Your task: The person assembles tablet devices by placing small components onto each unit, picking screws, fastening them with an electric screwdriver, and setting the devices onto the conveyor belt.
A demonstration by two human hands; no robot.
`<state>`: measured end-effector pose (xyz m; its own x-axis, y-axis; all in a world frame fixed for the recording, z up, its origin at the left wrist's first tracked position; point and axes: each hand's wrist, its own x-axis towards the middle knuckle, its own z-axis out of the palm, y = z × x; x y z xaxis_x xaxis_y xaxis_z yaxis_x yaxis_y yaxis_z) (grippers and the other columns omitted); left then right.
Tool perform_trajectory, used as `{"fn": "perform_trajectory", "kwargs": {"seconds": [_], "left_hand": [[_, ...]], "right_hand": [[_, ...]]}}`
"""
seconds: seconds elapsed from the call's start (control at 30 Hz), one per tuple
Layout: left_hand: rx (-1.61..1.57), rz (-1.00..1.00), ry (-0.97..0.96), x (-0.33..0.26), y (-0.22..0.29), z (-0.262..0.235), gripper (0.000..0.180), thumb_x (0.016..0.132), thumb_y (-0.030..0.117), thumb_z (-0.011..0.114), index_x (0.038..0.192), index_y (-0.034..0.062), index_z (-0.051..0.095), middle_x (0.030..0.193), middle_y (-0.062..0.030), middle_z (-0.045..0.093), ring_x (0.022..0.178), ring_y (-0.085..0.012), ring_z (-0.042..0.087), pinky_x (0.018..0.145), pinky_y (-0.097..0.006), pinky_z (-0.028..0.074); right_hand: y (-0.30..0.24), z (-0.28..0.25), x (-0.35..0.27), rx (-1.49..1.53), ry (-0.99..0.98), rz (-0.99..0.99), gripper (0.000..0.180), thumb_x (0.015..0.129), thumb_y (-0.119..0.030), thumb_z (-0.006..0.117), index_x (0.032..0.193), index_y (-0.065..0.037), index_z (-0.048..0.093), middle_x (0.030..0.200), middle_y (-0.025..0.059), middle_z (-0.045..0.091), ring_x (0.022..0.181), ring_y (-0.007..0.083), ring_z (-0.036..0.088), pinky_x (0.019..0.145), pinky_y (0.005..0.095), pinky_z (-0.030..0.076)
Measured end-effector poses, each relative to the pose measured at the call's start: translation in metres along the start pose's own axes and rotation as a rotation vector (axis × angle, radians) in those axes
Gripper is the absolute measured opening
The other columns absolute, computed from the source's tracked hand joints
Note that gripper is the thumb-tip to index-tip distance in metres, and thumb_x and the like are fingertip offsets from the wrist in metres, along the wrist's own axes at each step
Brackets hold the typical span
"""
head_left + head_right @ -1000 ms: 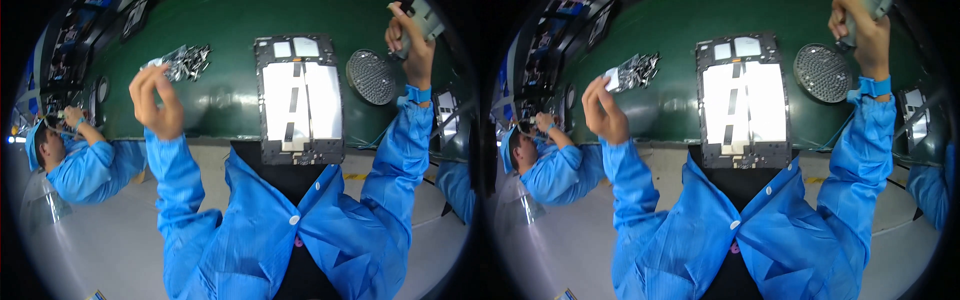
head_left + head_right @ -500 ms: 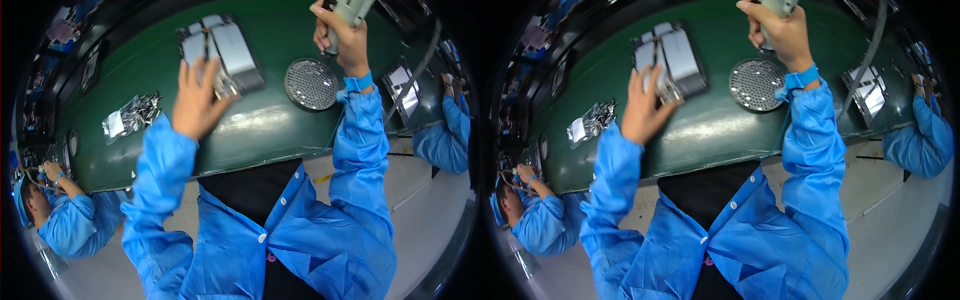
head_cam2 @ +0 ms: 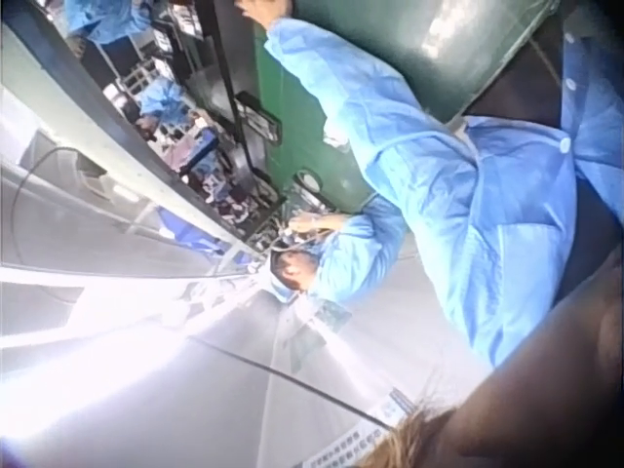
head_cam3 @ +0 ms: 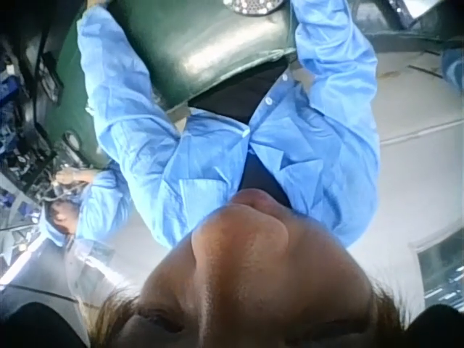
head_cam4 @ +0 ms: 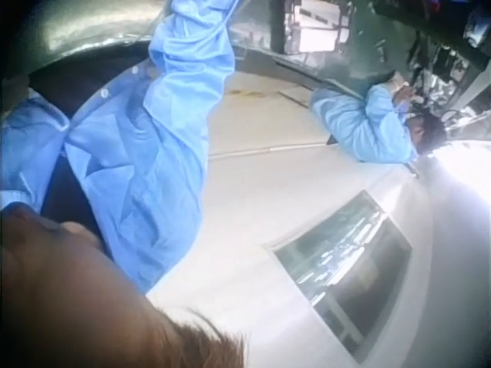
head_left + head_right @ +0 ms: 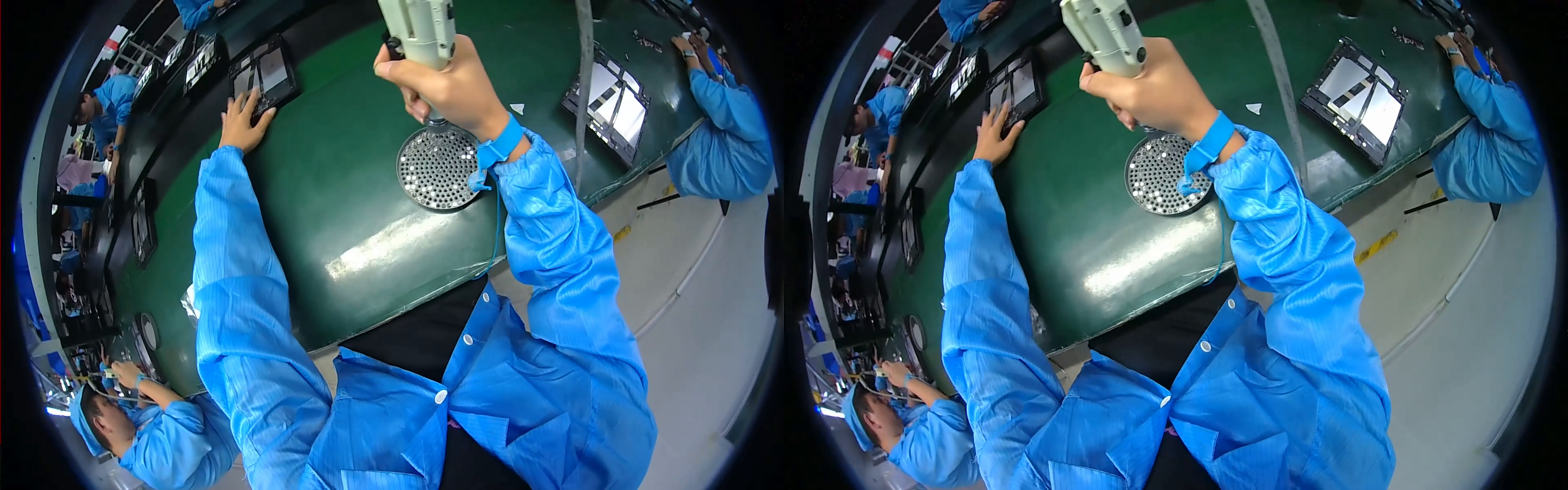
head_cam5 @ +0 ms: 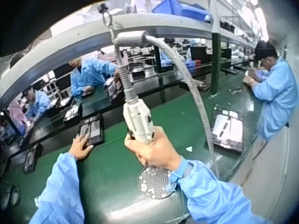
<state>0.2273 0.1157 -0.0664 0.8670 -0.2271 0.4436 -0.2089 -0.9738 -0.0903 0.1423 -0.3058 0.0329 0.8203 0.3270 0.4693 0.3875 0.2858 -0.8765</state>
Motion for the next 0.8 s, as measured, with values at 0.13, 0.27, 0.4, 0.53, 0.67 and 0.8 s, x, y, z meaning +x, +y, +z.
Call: {"fn": "perform_trajectory", "kwargs": {"seconds": [0.13,0.27,0.4,0.53,0.67,0.8], "left_hand": [[-0.256,0.213,0.313,-0.005,0.143,-0.071,0.055,0.077,0.038,0.082,0.119,0.0055,0.066,0.122,-0.0163,0.064,0.12,-0.0379,0.057,0.101,-0.049,0.044],[-0.705,0.405,0.126,-0.039,0.259,-0.093,0.046,0.073,0.037,0.088,0.104,0.0053,0.075,0.095,-0.0076,0.073,0.082,-0.027,0.066,0.073,-0.037,0.051],[-1.023,0.134,0.013,-0.048,0.273,-0.087,0.033,0.082,0.032,0.082,0.097,0.0034,0.076,0.086,-0.0081,0.071,0.073,-0.0198,0.064,0.063,-0.032,0.048],[-0.867,0.191,0.083,-0.05,0.273,-0.081,0.015,0.087,0.016,0.078,0.097,0.0054,0.078,0.089,-0.0057,0.074,0.081,-0.0154,0.065,0.075,-0.029,0.05],[-0.772,0.213,0.064,-0.058,0.271,-0.084,0.019,0.085,0.015,0.079,0.102,0.0077,0.078,0.093,-0.0043,0.075,0.083,-0.0158,0.066,0.077,-0.03,0.05],[-0.709,0.196,0.074,-0.069,0.283,-0.092,0.031,0.083,0.012,0.079,0.114,0.0132,0.076,0.094,-0.0009,0.076,0.088,-0.0171,0.066,0.087,-0.031,0.046]], "right_hand": [[0.002,-0.003,-0.003,0.047,-0.033,0.039,0.012,0.089,-0.012,0.068,0.087,0.0,0.067,0.055,0.0025,0.058,0.044,0.0086,0.056,0.042,0.0259,0.045],[0.004,-0.003,0.0,-0.002,0.048,-0.021,0.011,0.09,-0.01,0.069,0.088,0.001,0.069,0.059,0.0038,0.061,0.043,0.0111,0.056,0.039,0.0269,0.042],[-0.007,0.017,0.002,0.139,-0.02,0.032,0.012,0.091,-0.009,0.065,0.089,0.003,0.068,0.058,0.0044,0.059,0.042,0.0119,0.053,0.04,0.028,0.042],[-0.009,0.014,0.0,0.166,-0.042,0.04,0.012,0.091,-0.009,0.066,0.09,0.003,0.068,0.059,0.0041,0.058,0.042,0.0115,0.053,0.039,0.028,0.042],[-0.01,-0.002,-0.001,0.139,-0.016,0.046,0.011,0.09,-0.009,0.067,0.09,0.002,0.067,0.058,0.0036,0.057,0.042,0.0108,0.052,0.039,0.0276,0.042],[-0.014,-0.028,-0.006,0.067,-0.008,0.021,0.01,0.09,-0.008,0.066,0.09,0.002,0.066,0.058,0.0037,0.057,0.041,0.0104,0.052,0.039,0.0271,0.042]]}}
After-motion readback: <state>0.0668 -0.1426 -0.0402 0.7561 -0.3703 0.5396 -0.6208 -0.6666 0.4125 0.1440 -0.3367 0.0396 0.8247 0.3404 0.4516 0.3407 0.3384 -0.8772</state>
